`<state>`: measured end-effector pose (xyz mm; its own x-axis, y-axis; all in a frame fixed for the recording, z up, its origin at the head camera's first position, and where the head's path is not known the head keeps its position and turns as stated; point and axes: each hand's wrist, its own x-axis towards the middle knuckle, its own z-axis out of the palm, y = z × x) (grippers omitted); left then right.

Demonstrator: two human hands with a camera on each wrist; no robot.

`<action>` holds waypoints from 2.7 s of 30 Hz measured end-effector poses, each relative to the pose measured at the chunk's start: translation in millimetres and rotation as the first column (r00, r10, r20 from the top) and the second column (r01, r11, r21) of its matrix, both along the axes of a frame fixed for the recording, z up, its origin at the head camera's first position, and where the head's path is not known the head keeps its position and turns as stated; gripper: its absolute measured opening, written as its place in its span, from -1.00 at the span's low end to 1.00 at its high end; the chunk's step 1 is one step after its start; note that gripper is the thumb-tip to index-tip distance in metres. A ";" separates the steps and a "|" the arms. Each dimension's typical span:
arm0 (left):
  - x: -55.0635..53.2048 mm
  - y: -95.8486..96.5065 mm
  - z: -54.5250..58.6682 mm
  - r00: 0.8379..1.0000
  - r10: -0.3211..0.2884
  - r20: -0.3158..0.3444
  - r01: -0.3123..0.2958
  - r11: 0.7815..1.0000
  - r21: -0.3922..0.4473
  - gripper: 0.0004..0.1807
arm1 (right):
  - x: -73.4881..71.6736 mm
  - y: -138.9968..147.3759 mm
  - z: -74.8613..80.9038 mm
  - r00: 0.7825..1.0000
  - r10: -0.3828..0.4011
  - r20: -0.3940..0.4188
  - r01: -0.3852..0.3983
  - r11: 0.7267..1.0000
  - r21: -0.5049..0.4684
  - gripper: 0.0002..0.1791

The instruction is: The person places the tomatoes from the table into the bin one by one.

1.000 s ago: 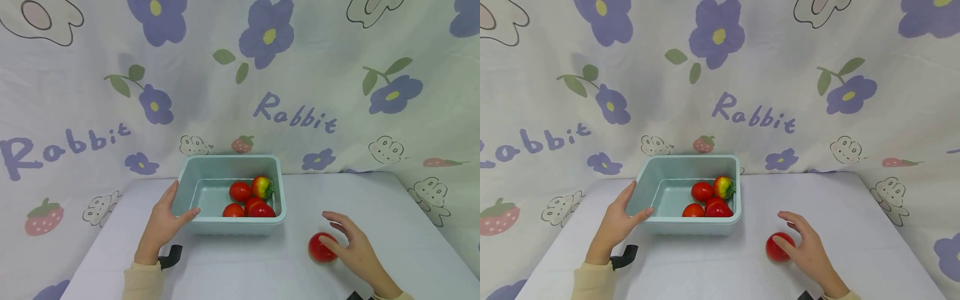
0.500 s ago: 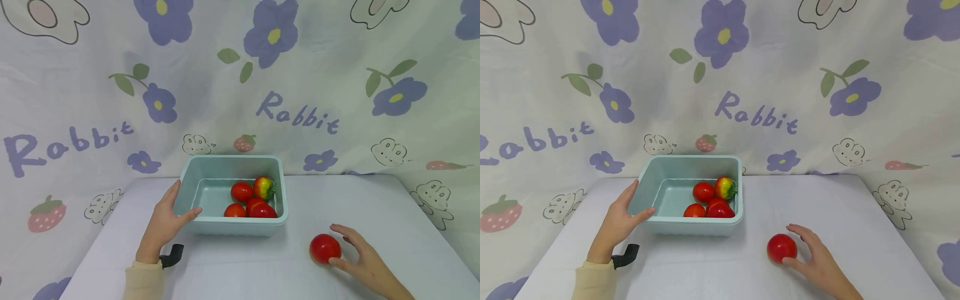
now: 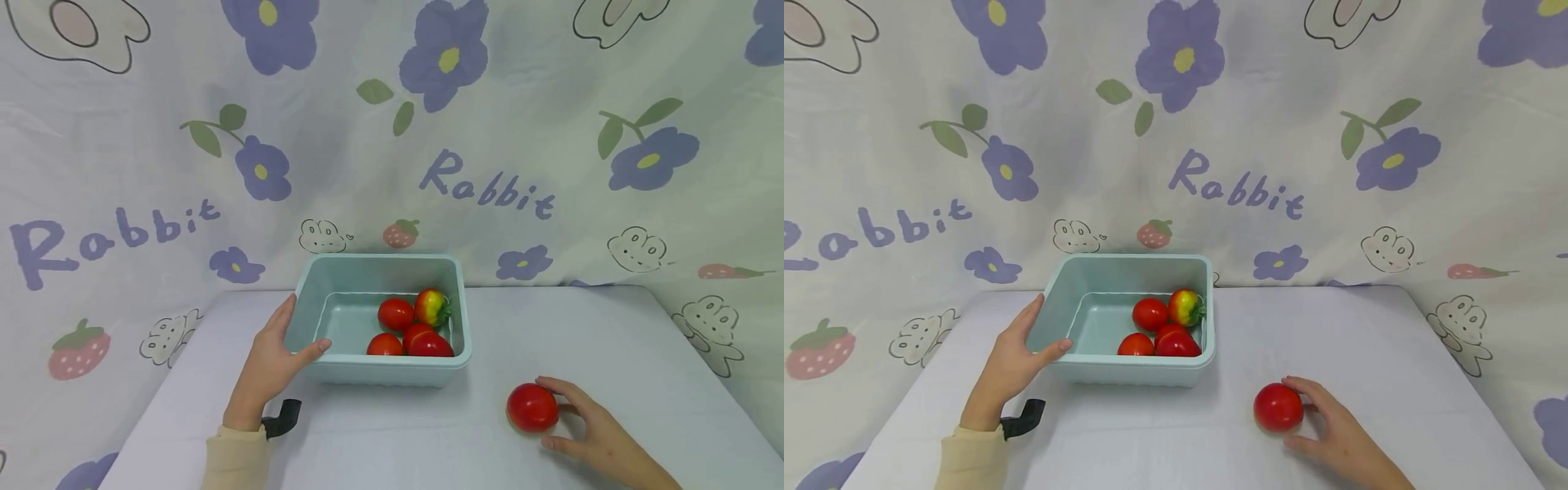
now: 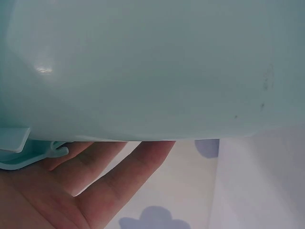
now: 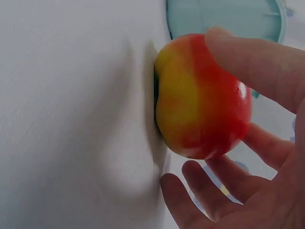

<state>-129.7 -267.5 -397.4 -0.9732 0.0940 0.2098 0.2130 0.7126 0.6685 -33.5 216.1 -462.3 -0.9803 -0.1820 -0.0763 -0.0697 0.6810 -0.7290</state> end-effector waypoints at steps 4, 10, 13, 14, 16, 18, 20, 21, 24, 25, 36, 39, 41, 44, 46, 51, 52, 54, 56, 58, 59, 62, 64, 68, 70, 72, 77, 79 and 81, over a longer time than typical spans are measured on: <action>0.9 0.5 0.9 1.000 -0.001 0.004 0.001 1.000 0.006 0.10 | 0.2 0.7 -1.5 1.000 0.011 -0.002 -0.010 1.000 0.004 -0.05; 0.8 1.4 2.2 1.000 0.004 0.011 -0.004 1.000 -0.008 0.10 | -1.2 -0.7 -1.1 0.999 -0.021 0.031 0.021 1.000 -0.008 -0.14; 0.3 2.0 2.0 1.000 0.000 0.011 0.000 1.000 -0.007 0.11 | -2.6 -2.1 0.0 0.999 -0.035 0.031 0.035 0.999 -0.008 -0.17; 0.0 1.9 1.6 1.000 -0.001 0.009 0.001 1.000 -0.007 0.11 | -3.1 -2.5 0.5 0.999 -0.041 0.020 0.041 0.999 -0.011 -0.17; -0.5 1.6 0.9 1.000 -0.002 0.006 0.002 1.000 -0.007 0.11 | -4.0 -3.1 1.4 0.999 -0.038 -0.029 0.038 0.999 -0.015 -0.17; -0.6 1.4 0.4 1.000 -0.001 0.003 0.001 1.000 -0.009 0.11 | -5.2 -3.7 2.5 0.995 -0.031 -0.091 0.029 0.999 -0.019 -0.17; -0.9 1.2 0.2 1.000 0.002 0.000 -0.002 1.000 -0.011 0.11 | -6.5 -4.2 3.9 0.989 -0.023 -0.149 0.019 1.000 -0.024 -0.18; -0.9 1.1 0.2 1.000 0.003 0.000 -0.003 1.000 -0.011 0.11 | -7.0 -4.6 4.9 0.985 -0.016 -0.175 0.011 1.000 -0.026 -0.19; -0.9 1.2 0.3 1.000 0.004 0.002 -0.004 1.000 -0.013 0.11 | -8.9 -6.6 8.5 0.979 -0.018 -0.203 0.011 0.999 -0.036 -0.20; -0.9 1.3 0.5 1.000 0.004 0.002 -0.004 1.000 -0.014 0.11 | -9.6 -7.5 9.9 0.978 -0.022 -0.206 0.014 0.999 -0.039 -0.20; -0.5 0.8 0.0 1.000 -0.001 -0.003 0.001 1.000 -0.015 0.11 | -17.0 -17.3 24.5 0.945 -0.034 -0.326 0.009 0.997 -0.077 -0.20; -1.0 0.9 0.2 1.000 -0.002 -0.006 0.002 1.000 -0.012 0.11 | -17.8 -20.4 28.5 0.939 -0.045 -0.342 0.016 0.996 -0.087 -0.19; -1.5 0.9 0.4 1.000 -0.003 -0.007 0.003 1.000 -0.012 0.11 | -18.5 -22.4 31.0 0.935 -0.052 -0.350 0.020 0.995 -0.094 -0.19; -1.9 0.9 0.7 1.000 -0.005 -0.004 0.005 1.000 -0.010 0.11 | -20.0 -24.5 33.7 0.925 -0.056 -0.375 0.020 0.995 -0.099 -0.20; -1.9 1.0 1.0 1.000 -0.006 -0.001 0.006 1.000 -0.010 0.11 | -21.5 -25.7 35.6 0.918 -0.060 -0.393 0.019 0.994 -0.107 -0.21; -1.5 0.9 1.5 1.000 -0.005 0.003 0.005 1.000 -0.011 0.11 | -25.1 -30.4 43.7 0.904 -0.084 -0.419 0.034 0.991 -0.126 -0.21; -1.4 0.8 1.4 1.000 -0.005 0.004 0.005 1.000 -0.010 0.11 | -25.6 -31.7 45.9 0.904 -0.091 -0.418 0.040 0.991 -0.129 -0.21; -1.5 0.5 0.8 1.000 -0.002 0.002 0.002 1.000 -0.011 0.11 | -27.0 -34.3 49.9 0.902 -0.106 -0.418 0.056 0.990 -0.130 -0.21; -1.6 0.4 -0.1 1.000 0.001 0.002 -0.001 1.000 -0.014 0.11 | -28.7 -37.1 53.3 0.902 -0.121 -0.415 0.070 0.988 -0.135 -0.20; -1.9 0.3 -0.9 1.000 0.005 0.000 -0.005 1.000 -0.015 0.11 | -30.7 -39.8 56.1 0.901 -0.129 -0.413 0.076 0.987 -0.143 -0.19; -2.0 0.3 -1.3 1.000 0.007 -0.001 -0.007 1.000 -0.015 0.11 | -31.7 -41.2 57.4 0.900 -0.132 -0.415 0.077 0.986 -0.146 -0.18; -1.9 0.4 -1.3 1.000 0.006 0.000 -0.006 1.000 -0.015 0.11 | -34.6 -45.2 61.6 0.897 -0.131 -0.422 0.069 0.985 -0.158 -0.18; -1.9 0.3 -1.3 1.000 0.006 0.000 -0.006 1.000 -0.014 0.11 | -36.2 -47.6 64.3 0.895 -0.133 -0.427 0.066 0.984 -0.167 -0.18; -1.8 0.3 -1.3 1.000 0.007 0.003 -0.007 1.000 -0.014 0.12 | -38.0 -52.6 68.6 0.892 -0.141 -0.430 0.064 0.980 -0.190 -0.18; -1.7 0.4 -1.3 1.000 0.008 0.002 -0.008 1.000 -0.015 0.11 | -38.5 -54.9 70.0 0.891 -0.145 -0.430 0.062 0.978 -0.202 -0.18; -1.6 0.5 -1.4 1.000 0.009 0.001 -0.009 1.000 -0.016 0.11 | -39.1 -57.1 71.0 0.888 -0.146 -0.435 0.058 0.977 -0.207 -0.18; -0.1 1.3 0.1 1.000 0.008 -0.008 -0.008 1.000 -0.015 0.11 | -40.0 -62.4 73.6 0.881 -0.145 -0.451 0.042 0.972 -0.231 -0.18; 0.3 1.5 0.7 1.000 0.009 -0.008 -0.009 1.000 -0.014 0.11 | -40.3 -64.2 74.1 0.878 -0.144 -0.457 0.032 0.969 -0.244 -0.18; 0.5 1.6 0.7 1.000 0.010 -0.005 -0.010 1.000 -0.013 0.11 | -41.2 -65.8 74.0 0.875 -0.142 -0.462 0.024 0.968 -0.251 -0.17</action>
<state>-129.2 -266.0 -396.7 -0.9731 0.0873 0.2132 0.2090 0.7236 0.6578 -74.7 150.3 -388.3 -0.8993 -0.0529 0.4342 -0.3968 0.5166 -0.7588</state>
